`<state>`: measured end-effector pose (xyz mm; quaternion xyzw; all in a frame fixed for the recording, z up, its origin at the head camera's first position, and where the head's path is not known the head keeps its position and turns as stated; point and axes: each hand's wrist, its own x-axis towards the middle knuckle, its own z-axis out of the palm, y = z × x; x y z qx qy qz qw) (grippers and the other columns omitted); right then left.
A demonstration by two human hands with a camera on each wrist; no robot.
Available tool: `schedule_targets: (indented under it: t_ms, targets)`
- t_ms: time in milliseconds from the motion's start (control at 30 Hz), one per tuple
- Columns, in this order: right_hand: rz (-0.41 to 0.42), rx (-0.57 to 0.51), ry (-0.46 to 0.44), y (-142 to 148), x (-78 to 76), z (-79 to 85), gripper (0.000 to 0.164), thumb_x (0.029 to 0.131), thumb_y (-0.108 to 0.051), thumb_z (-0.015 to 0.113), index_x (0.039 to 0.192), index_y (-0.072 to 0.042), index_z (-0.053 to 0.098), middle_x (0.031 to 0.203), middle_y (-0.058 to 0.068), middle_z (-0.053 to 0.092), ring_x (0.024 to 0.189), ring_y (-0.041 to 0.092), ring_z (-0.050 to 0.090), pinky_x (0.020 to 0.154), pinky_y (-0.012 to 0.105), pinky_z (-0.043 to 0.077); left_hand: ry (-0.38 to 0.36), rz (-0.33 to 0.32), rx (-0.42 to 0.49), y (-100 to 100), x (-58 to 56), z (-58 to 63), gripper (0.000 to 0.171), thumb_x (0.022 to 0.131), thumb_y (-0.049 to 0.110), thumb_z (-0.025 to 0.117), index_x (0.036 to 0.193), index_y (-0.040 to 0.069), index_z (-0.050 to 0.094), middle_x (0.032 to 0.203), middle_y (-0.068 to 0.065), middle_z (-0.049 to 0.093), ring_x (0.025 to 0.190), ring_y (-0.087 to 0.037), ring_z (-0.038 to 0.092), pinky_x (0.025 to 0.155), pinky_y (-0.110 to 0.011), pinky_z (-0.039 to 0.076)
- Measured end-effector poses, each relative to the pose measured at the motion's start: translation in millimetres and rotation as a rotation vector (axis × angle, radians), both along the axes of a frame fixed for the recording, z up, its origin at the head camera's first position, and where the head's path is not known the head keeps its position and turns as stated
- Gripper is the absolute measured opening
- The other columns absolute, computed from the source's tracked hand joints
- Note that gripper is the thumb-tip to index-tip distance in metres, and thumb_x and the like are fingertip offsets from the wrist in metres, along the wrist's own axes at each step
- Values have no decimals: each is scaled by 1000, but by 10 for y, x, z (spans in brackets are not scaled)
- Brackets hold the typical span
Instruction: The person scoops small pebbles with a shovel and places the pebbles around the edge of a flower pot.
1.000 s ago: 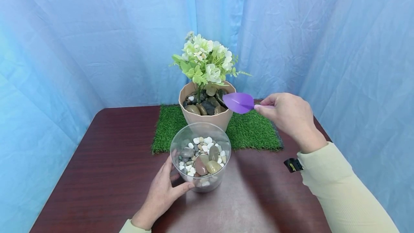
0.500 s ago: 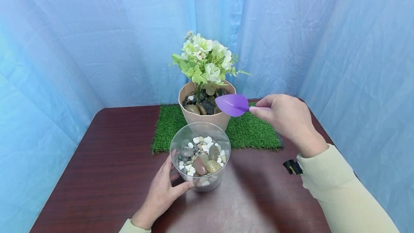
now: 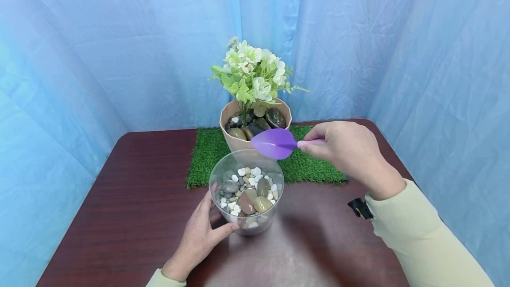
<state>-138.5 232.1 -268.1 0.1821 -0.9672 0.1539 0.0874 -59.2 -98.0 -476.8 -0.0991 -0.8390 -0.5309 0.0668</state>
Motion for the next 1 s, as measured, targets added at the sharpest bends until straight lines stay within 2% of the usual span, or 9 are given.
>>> schedule_targets:
  t_ms: [167, 467, 667, 1000]
  targets:
    - [36, 31, 7, -65, 15, 13, 14, 93, -50, 77, 94, -37, 81, 77, -23, 71, 65, 3, 61, 56, 28, 49, -1, -1, 2, -4, -1, 2, 119, 75, 43, 94, 168, 25, 22, 158, -14, 46, 136, -29, 58, 99, -29, 61]
    - [93, 91, -17, -154, 32, 32, 11, 92, -49, 78, 94, -38, 81, 74, -26, 69, 59, -1, 56, 49, 26, 45, 3, 1, -9, -5, -4, -1, 119, 75, 43, 94, 168, 23, 22, 158, -15, 46, 137, -29, 57, 98, -29, 61]
    - [153, 140, 42, -186, 31, 24, 4, 90, -43, 81, 88, -40, 80, 68, -29, 64, 54, -3, 51, 48, 24, 43, 6, -1, 0, -6, 0, -8, 118, 75, 43, 94, 167, 21, 24, 157, -15, 47, 136, -29, 57, 98, -29, 61]
    - [221, 189, 102, -241, 11, 41, 5, 88, -39, 84, 86, -41, 80, 62, -31, 58, 52, -4, 48, 44, 24, 38, 1, 1, 7, -2, 0, -8, 118, 75, 43, 94, 167, 23, 24, 157, -14, 47, 136, -28, 57, 99, -29, 61]
